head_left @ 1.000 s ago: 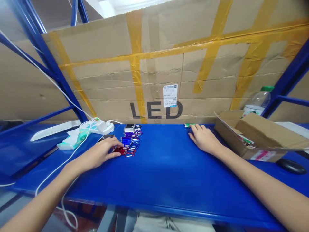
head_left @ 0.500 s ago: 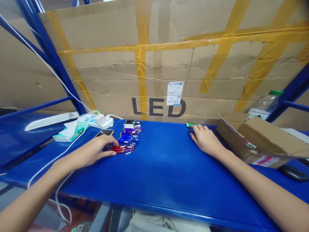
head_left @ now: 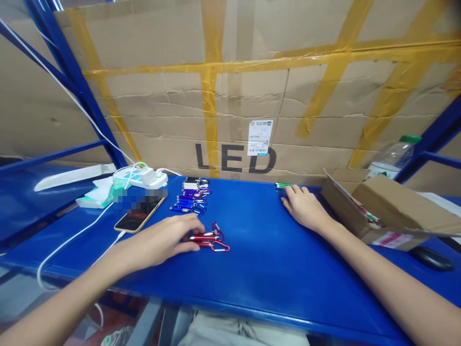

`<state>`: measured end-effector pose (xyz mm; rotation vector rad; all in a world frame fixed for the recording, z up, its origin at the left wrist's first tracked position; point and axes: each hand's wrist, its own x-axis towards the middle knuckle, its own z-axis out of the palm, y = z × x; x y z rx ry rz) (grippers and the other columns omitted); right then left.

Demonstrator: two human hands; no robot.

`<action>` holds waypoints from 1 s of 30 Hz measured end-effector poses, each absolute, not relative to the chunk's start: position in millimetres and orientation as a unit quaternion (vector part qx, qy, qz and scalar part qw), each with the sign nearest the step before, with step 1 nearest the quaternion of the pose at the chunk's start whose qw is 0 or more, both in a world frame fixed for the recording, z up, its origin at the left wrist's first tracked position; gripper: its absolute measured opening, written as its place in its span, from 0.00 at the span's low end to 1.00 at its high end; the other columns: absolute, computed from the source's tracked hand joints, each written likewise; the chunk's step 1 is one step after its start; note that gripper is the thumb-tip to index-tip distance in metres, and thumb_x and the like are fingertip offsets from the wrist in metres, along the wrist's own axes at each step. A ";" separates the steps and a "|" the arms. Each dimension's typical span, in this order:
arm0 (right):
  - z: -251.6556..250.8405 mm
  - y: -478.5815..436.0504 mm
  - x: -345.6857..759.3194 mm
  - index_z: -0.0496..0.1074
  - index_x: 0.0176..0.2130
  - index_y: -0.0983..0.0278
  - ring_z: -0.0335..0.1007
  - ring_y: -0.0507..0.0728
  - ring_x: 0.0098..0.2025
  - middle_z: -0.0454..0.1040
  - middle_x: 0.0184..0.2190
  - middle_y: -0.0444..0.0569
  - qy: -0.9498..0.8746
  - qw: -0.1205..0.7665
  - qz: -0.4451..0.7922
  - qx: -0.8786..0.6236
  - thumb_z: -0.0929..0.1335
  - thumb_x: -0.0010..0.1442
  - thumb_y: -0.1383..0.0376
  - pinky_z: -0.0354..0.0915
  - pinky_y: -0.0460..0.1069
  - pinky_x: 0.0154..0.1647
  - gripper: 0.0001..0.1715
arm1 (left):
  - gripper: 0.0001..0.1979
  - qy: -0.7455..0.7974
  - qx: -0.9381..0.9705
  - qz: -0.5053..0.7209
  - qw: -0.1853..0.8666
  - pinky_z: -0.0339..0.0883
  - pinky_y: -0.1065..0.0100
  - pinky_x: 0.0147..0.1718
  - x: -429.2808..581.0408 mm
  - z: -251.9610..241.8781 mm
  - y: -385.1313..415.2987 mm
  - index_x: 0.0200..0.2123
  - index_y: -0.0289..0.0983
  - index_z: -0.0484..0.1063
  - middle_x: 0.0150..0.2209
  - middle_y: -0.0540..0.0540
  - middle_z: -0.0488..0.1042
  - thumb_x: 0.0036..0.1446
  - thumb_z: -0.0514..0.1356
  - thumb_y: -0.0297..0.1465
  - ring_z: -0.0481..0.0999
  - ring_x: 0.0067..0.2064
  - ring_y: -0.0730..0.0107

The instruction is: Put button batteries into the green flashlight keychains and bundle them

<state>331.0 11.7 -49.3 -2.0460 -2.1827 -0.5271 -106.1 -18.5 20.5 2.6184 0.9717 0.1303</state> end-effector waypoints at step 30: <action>-31.6 -23.4 266.1 0.75 0.46 0.59 0.71 0.62 0.49 0.79 0.45 0.51 -0.863 0.251 0.086 -0.430 0.65 0.79 0.60 0.67 0.56 0.51 0.10 | 0.14 0.231 0.939 0.192 0.170 0.69 0.55 0.60 -2.2 -27.8 39.7 0.58 0.41 0.75 0.55 0.42 0.77 0.73 0.64 0.37 0.75 0.57 0.54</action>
